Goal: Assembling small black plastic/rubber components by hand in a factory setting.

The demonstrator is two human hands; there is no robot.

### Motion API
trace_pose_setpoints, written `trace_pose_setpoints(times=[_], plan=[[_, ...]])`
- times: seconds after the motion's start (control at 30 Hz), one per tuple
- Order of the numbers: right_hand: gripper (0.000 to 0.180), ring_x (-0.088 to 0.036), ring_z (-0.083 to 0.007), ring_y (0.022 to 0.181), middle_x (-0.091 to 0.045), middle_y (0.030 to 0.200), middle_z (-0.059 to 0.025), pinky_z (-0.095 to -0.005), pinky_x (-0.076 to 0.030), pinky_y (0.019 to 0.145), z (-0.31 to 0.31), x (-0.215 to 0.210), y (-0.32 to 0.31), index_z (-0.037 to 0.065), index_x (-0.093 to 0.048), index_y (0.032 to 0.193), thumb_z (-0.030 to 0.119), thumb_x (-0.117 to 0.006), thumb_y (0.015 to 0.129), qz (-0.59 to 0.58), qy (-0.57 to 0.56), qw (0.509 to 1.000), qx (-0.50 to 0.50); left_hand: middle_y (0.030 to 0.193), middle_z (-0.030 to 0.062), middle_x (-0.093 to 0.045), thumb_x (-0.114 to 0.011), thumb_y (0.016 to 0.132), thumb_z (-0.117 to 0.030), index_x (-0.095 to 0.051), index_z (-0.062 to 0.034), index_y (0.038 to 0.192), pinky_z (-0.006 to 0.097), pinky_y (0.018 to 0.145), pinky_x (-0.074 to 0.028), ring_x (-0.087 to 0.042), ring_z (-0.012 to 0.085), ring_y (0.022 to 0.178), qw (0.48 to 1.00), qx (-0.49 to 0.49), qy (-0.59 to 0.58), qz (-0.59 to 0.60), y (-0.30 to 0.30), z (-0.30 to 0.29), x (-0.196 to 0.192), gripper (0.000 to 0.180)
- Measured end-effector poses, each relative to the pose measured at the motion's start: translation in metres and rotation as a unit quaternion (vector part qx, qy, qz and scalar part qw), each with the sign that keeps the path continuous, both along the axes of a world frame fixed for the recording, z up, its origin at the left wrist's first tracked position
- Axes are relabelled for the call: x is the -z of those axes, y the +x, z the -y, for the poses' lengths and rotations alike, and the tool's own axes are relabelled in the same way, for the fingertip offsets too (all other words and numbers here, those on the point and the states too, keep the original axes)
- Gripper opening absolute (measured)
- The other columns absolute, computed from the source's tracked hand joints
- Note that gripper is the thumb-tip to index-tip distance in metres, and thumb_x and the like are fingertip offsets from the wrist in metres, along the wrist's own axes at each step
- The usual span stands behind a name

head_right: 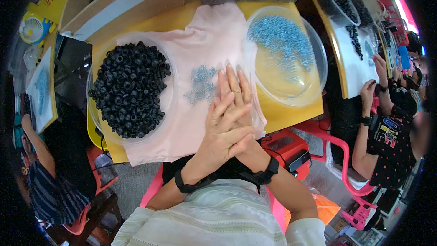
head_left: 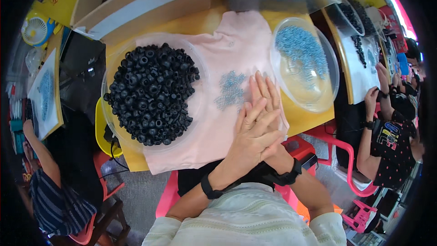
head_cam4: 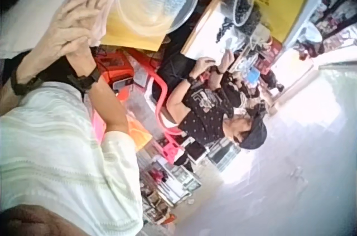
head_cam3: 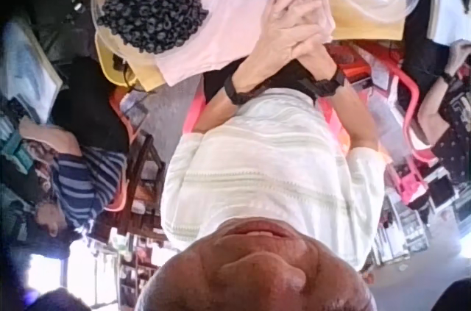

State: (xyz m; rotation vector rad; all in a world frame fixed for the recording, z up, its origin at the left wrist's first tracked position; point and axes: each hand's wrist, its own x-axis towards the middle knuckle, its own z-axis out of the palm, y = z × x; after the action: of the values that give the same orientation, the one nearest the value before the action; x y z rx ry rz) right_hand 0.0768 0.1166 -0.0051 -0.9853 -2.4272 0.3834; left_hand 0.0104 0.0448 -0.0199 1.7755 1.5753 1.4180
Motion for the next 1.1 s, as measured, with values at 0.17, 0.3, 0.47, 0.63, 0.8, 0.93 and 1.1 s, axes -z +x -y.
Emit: trace_pose_setpoints(times=[0.17, 0.3, 0.47, 0.63, 0.8, 0.93, 1.1], plan=[[0.051, -0.029, -0.0396, 0.136, -0.037, 0.147, -0.0200, -0.0492, -0.022, 0.114, 0.001, 0.000, 0.004, -0.001, -0.040, 0.141, 0.018, -0.051, 0.094, -0.028, 0.021, 0.999, -0.007, 0.132, 0.0073, -0.056, -0.069, 0.079, -0.017, -0.075, -0.0119, 0.090, 0.049, 0.110, -0.027, -0.033, 0.0329, 0.138, 0.999, -0.029, 0.029, -0.021, -0.005, -0.002, -0.001, 0.013], [0.051, -0.029, -0.0397, 0.136, -0.037, 0.147, -0.0202, -0.0491, -0.022, 0.114, -0.001, 0.004, 0.008, -0.001, -0.039, 0.141, 0.018, -0.051, 0.094, -0.045, 0.027, 0.999, -0.002, 0.133, 0.0057, -0.056, -0.066, 0.082, -0.016, -0.074, -0.0139, 0.097, 0.050, 0.115, -0.015, -0.033, 0.0302, 0.139, 0.998, -0.045, 0.021, -0.037, -0.004, -0.001, -0.008, 0.017], [0.052, -0.029, -0.0399, 0.136, -0.037, 0.147, -0.0206, -0.0491, -0.023, 0.114, -0.001, 0.005, 0.009, -0.001, -0.038, 0.141, 0.017, -0.051, 0.094, -0.054, 0.025, 0.998, -0.004, 0.134, 0.0062, -0.054, -0.064, 0.084, -0.017, -0.073, -0.0140, 0.098, 0.050, 0.117, -0.012, -0.031, 0.0298, 0.141, 0.997, -0.054, 0.021, -0.050, -0.003, 0.001, -0.008, 0.017], [0.053, -0.029, -0.0400, 0.136, -0.037, 0.147, -0.0209, -0.0490, -0.023, 0.114, 0.003, 0.004, 0.008, -0.001, -0.037, 0.142, 0.017, -0.051, 0.094, -0.047, 0.018, 0.999, -0.006, 0.135, 0.0078, -0.054, -0.064, 0.085, -0.017, -0.073, -0.0126, 0.097, 0.048, 0.117, -0.014, -0.030, 0.0313, 0.141, 0.999, -0.025, 0.011, -0.024, -0.004, 0.001, -0.003, 0.016], [0.054, -0.029, -0.0402, 0.136, -0.037, 0.147, -0.0213, -0.0490, -0.023, 0.113, 0.007, 0.005, 0.002, -0.002, -0.036, 0.142, 0.016, -0.051, 0.094, -0.039, 0.009, 0.999, -0.006, 0.133, 0.0099, -0.054, -0.066, 0.083, -0.017, -0.072, -0.0111, 0.094, 0.047, 0.116, -0.018, -0.030, 0.0333, 0.140, 1.000, -0.007, 0.002, 0.006, -0.001, 0.002, -0.003, 0.014], [0.054, -0.029, -0.0403, 0.135, -0.037, 0.147, -0.0216, -0.0490, -0.023, 0.113, 0.003, 0.003, -0.001, -0.002, -0.035, 0.142, 0.016, -0.051, 0.094, -0.037, 0.004, 0.999, -0.008, 0.133, 0.0107, -0.053, -0.067, 0.083, -0.017, -0.071, -0.0098, 0.095, 0.048, 0.115, -0.020, -0.031, 0.0334, 0.139, 1.000, -0.006, -0.026, 0.002, 0.004, -0.001, -0.001, 0.015], [0.055, -0.029, -0.0405, 0.135, -0.036, 0.146, -0.0219, -0.0489, -0.023, 0.113, 0.003, 0.007, -0.002, -0.002, -0.035, 0.143, 0.016, -0.051, 0.093, -0.048, 0.011, 0.999, -0.010, 0.135, 0.0119, -0.051, -0.067, 0.083, -0.017, -0.071, -0.0092, 0.098, 0.047, 0.115, -0.021, -0.030, 0.0342, 0.140, 1.000, 0.001, -0.025, -0.014, -0.002, -0.002, -0.005, 0.017]])
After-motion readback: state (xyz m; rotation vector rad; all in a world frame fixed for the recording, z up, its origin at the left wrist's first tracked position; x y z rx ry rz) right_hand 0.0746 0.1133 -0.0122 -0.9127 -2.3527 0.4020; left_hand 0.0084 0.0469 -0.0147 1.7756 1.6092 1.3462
